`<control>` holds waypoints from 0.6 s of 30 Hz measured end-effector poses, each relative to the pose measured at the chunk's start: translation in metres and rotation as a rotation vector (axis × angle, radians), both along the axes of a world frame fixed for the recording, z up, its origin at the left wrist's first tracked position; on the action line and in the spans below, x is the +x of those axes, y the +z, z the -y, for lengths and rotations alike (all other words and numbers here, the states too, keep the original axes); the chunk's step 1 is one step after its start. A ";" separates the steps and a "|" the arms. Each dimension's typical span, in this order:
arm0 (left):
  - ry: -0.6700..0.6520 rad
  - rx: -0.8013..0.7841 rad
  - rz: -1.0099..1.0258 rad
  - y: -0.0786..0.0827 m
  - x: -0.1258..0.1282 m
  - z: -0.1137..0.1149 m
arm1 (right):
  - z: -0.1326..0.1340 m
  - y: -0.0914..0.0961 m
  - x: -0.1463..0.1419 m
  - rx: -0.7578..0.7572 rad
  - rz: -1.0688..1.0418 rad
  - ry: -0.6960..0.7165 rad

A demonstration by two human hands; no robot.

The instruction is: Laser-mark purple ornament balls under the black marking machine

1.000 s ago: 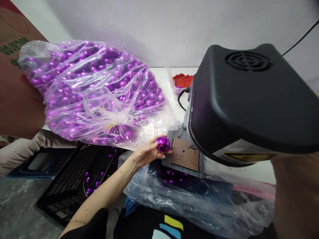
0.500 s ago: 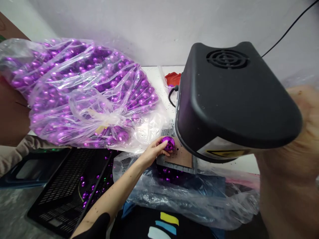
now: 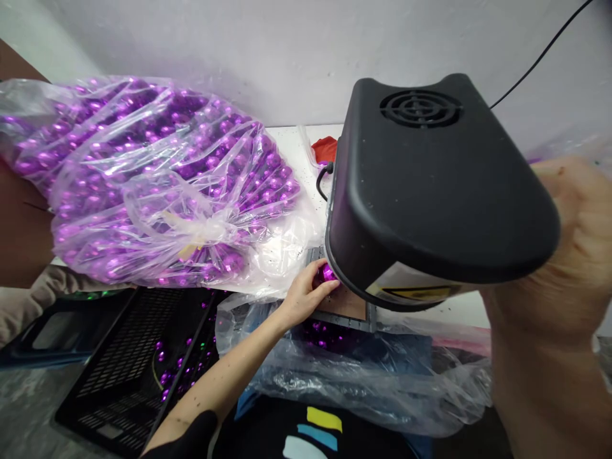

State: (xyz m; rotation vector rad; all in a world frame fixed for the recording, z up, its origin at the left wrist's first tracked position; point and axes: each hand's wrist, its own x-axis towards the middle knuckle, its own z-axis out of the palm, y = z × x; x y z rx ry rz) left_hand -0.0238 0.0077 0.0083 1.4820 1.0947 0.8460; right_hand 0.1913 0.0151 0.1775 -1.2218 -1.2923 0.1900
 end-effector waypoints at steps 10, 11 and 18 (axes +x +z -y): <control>-0.068 0.128 -0.161 -0.021 0.015 0.008 | 0.000 -0.001 -0.002 -0.021 -0.029 0.013; -0.059 0.101 -0.145 -0.021 0.017 0.007 | 0.001 -0.001 -0.002 -0.015 -0.033 0.010; -0.063 0.009 -0.025 -0.010 0.020 0.005 | 0.002 0.001 0.001 -0.032 -0.009 -0.006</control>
